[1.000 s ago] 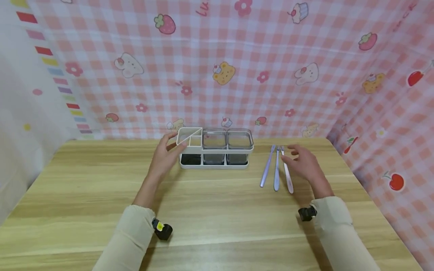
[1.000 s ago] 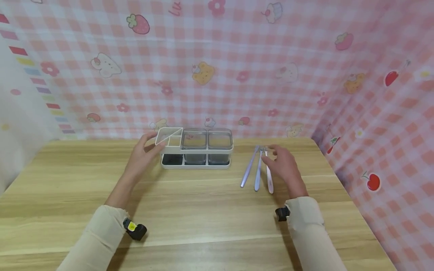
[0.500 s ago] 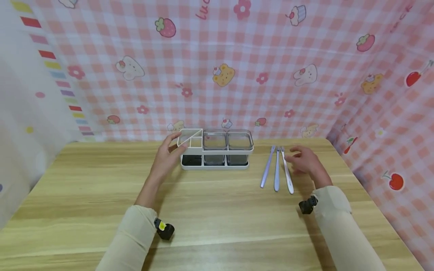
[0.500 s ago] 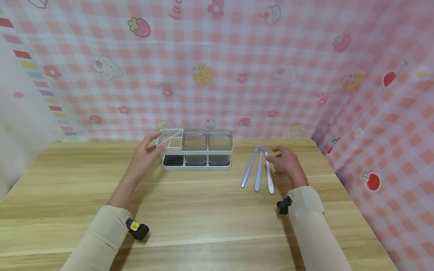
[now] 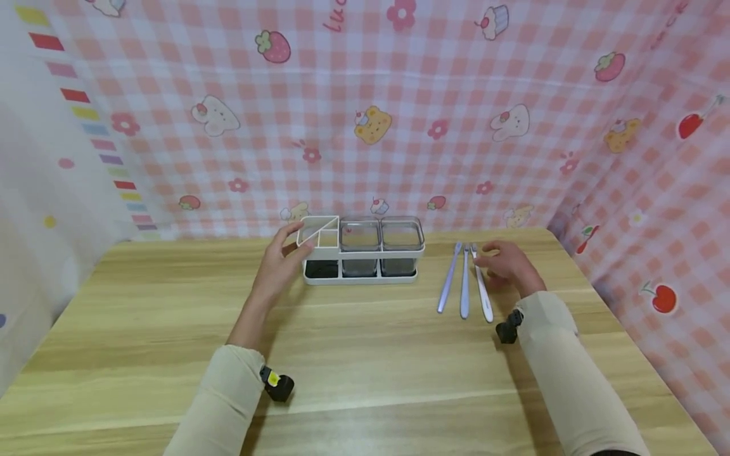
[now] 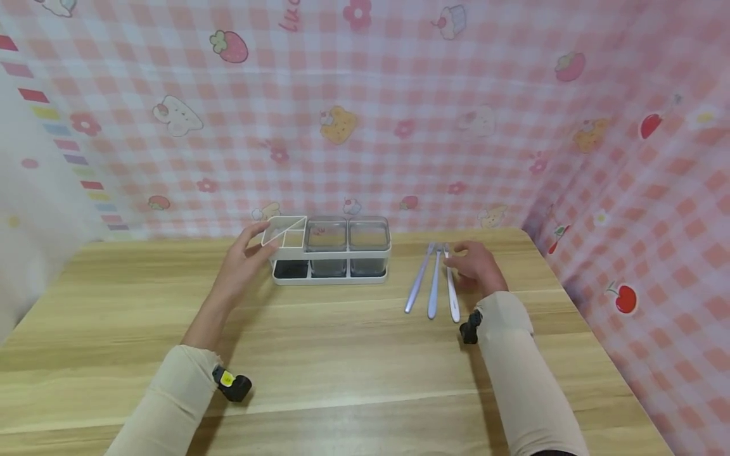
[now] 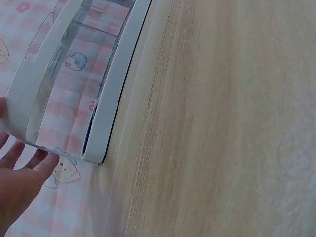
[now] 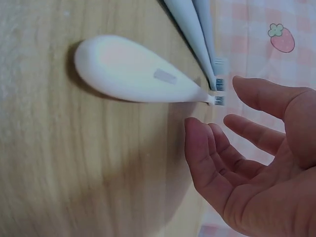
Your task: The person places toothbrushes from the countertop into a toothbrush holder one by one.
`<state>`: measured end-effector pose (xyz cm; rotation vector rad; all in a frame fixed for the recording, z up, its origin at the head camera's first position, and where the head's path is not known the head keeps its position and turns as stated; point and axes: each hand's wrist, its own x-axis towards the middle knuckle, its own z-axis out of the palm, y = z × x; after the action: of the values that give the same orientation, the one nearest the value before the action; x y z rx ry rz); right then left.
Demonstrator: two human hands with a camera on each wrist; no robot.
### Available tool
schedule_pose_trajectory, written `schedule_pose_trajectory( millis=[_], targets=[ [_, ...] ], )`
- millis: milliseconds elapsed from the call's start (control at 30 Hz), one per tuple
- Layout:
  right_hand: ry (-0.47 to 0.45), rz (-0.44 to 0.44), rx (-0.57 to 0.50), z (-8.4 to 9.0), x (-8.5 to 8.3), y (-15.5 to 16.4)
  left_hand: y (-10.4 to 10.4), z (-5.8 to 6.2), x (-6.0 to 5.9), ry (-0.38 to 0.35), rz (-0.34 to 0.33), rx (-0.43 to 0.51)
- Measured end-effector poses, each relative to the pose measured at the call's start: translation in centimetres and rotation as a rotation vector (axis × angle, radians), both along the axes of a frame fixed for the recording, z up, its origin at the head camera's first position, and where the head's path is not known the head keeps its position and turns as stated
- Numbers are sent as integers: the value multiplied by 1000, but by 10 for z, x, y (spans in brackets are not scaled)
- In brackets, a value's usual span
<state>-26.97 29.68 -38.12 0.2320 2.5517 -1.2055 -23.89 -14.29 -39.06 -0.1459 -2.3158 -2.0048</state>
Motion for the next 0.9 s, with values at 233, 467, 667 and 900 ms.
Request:
schedule_pose_trajectory(
  millis=[233, 467, 667, 900],
  targets=[
    [11, -2, 11, -7, -5, 0, -2, -2, -2, 12, -10, 14],
    [46, -15, 56, -12, -5, 0, 2, -3, -2, 19, -6, 26],
    [96, -63, 75, -16, -3, 3, 6, -4, -1, 25, -10, 51],
    [123, -154, -70, -25, -8, 9, 0, -4, 0, 23, 7, 46]
  ],
)
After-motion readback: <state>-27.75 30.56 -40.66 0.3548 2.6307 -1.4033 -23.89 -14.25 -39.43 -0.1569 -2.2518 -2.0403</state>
